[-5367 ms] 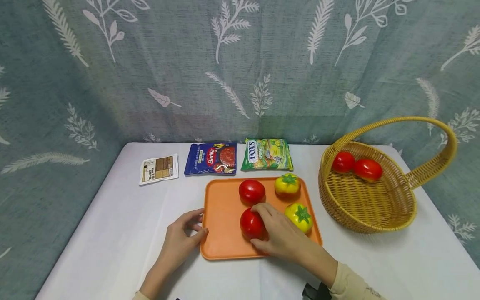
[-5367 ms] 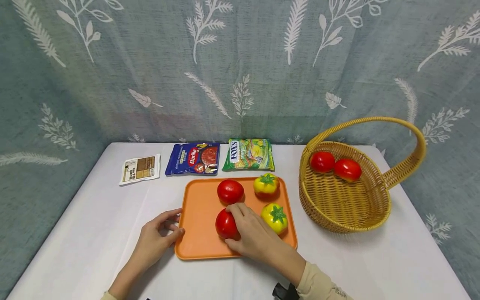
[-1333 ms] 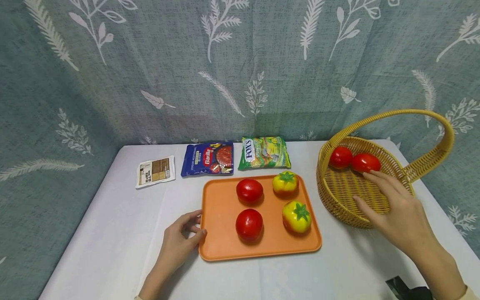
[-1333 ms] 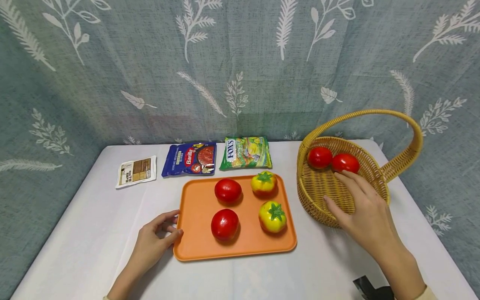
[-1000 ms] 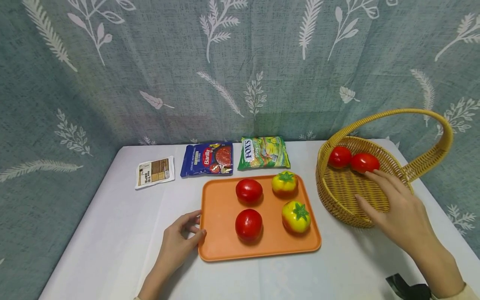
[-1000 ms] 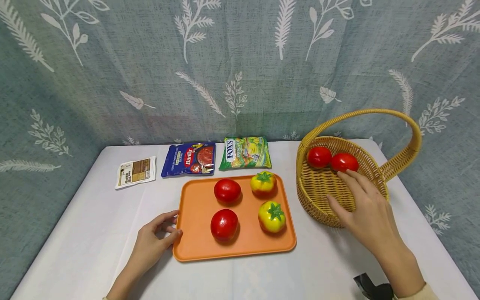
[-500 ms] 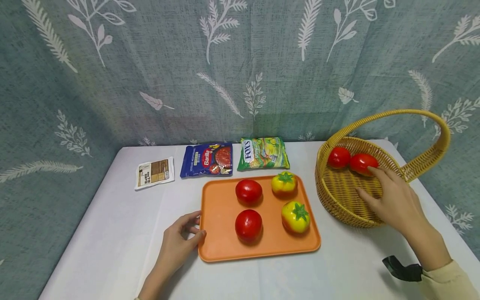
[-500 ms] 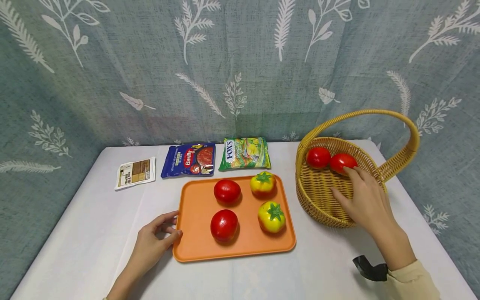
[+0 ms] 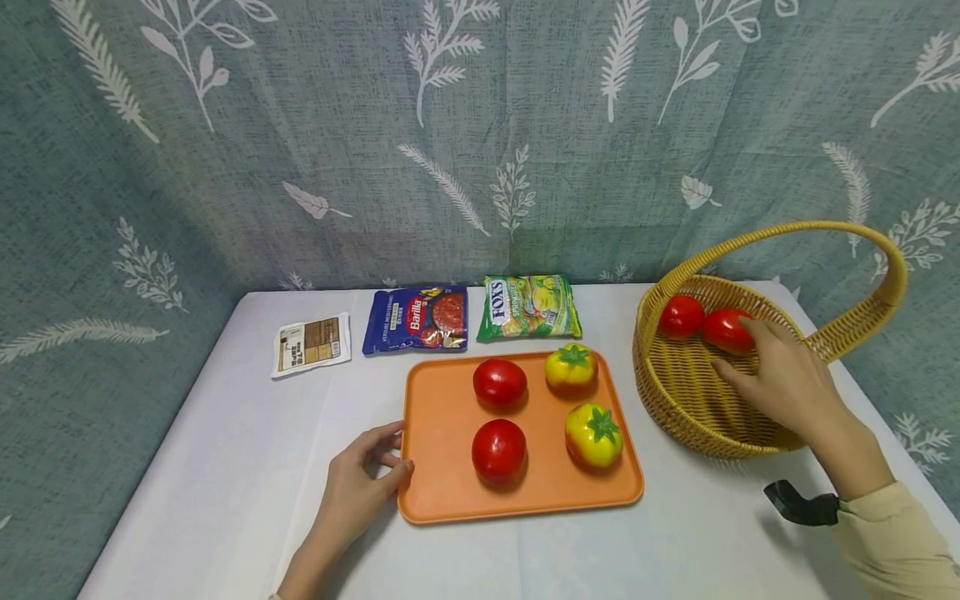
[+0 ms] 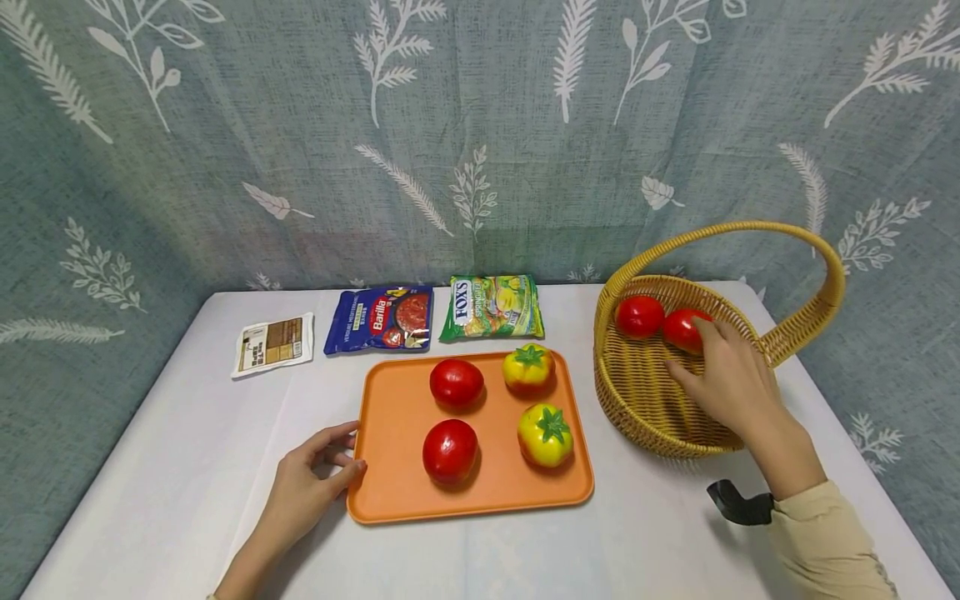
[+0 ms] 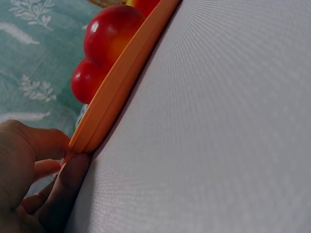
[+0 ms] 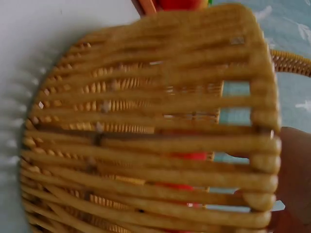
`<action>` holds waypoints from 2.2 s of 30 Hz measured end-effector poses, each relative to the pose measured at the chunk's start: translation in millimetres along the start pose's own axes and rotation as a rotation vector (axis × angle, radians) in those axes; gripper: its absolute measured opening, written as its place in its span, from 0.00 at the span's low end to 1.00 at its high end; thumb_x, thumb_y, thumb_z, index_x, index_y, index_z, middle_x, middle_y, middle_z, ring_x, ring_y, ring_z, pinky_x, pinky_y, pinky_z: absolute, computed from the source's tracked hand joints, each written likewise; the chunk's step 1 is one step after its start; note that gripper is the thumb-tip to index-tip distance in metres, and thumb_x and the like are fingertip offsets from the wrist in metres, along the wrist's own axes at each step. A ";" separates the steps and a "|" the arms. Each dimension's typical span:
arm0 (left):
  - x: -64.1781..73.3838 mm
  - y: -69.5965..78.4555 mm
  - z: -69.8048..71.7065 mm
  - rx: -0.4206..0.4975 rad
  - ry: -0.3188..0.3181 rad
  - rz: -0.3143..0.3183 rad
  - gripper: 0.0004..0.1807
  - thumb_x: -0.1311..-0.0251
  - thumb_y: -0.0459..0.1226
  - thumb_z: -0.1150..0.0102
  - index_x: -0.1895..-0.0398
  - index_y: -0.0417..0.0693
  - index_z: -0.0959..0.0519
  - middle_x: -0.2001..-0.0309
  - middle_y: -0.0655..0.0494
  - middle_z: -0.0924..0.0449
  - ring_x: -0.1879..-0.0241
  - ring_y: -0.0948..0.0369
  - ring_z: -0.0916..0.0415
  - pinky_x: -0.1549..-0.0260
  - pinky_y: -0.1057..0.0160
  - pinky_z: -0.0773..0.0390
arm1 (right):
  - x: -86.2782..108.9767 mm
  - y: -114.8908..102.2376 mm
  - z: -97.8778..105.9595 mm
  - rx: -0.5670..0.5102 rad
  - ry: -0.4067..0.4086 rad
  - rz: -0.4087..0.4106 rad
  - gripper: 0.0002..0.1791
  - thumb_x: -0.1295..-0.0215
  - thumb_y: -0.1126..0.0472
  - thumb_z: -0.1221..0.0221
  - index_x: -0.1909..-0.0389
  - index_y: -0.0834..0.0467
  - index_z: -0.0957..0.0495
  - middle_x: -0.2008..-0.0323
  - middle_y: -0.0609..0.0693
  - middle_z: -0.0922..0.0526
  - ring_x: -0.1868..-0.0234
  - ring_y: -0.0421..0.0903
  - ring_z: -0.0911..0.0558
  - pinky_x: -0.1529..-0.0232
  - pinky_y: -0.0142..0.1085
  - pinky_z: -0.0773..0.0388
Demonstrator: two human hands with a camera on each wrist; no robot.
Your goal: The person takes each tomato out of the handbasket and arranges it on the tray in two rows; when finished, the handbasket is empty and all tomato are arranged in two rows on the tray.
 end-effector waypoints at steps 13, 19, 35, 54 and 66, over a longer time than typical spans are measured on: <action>0.0 0.2 0.2 -0.002 -0.002 0.004 0.29 0.54 0.25 0.27 0.44 0.45 0.18 0.60 0.57 0.17 0.68 0.65 0.19 0.58 0.76 0.31 | -28.3 18.1 -5.7 0.008 -0.258 -0.032 0.46 0.33 0.46 0.38 0.30 0.76 0.44 0.40 0.81 0.36 0.42 0.78 0.35 0.49 0.71 0.35; -0.3 0.0 0.2 -0.009 -0.002 0.007 0.29 0.54 0.25 0.27 0.44 0.45 0.18 0.60 0.57 0.16 0.68 0.66 0.19 0.57 0.77 0.32 | -30.7 20.8 -9.2 0.024 -0.278 -0.025 0.46 0.34 0.48 0.37 0.32 0.79 0.43 0.42 0.82 0.35 0.42 0.78 0.35 0.47 0.70 0.36; -0.6 0.4 0.2 -0.019 -0.001 0.014 0.29 0.54 0.26 0.27 0.44 0.46 0.18 0.60 0.57 0.17 0.68 0.65 0.19 0.57 0.77 0.32 | -50.3 29.7 13.9 -0.013 -0.342 0.006 0.48 0.34 0.48 0.36 0.34 0.83 0.44 0.45 0.84 0.32 0.46 0.79 0.29 0.51 0.68 0.31; 0.3 0.9 -1.3 -0.035 -0.013 0.028 0.30 0.54 0.25 0.27 0.42 0.46 0.19 0.58 0.57 0.17 0.67 0.66 0.20 0.57 0.74 0.29 | -74.5 33.8 2.7 0.003 -0.429 0.019 0.40 0.33 0.51 0.38 0.38 0.81 0.38 0.60 0.66 0.20 0.64 0.56 0.23 0.63 0.53 0.25; 0.5 1.7 2.1 -0.042 -0.012 0.022 0.30 0.53 0.26 0.28 0.42 0.47 0.19 0.59 0.57 0.17 0.68 0.66 0.20 0.57 0.75 0.31 | -75.9 36.8 -8.4 0.030 -0.414 0.050 0.31 0.34 0.58 0.36 0.42 0.78 0.33 0.60 0.67 0.20 0.64 0.58 0.21 0.64 0.53 0.25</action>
Point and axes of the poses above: each hand's wrist, its own x-axis away from the middle knuckle, its own z-axis out of the back of the hand, y = z × x, the point moved 3 cm from there along -x, towards the middle knuckle
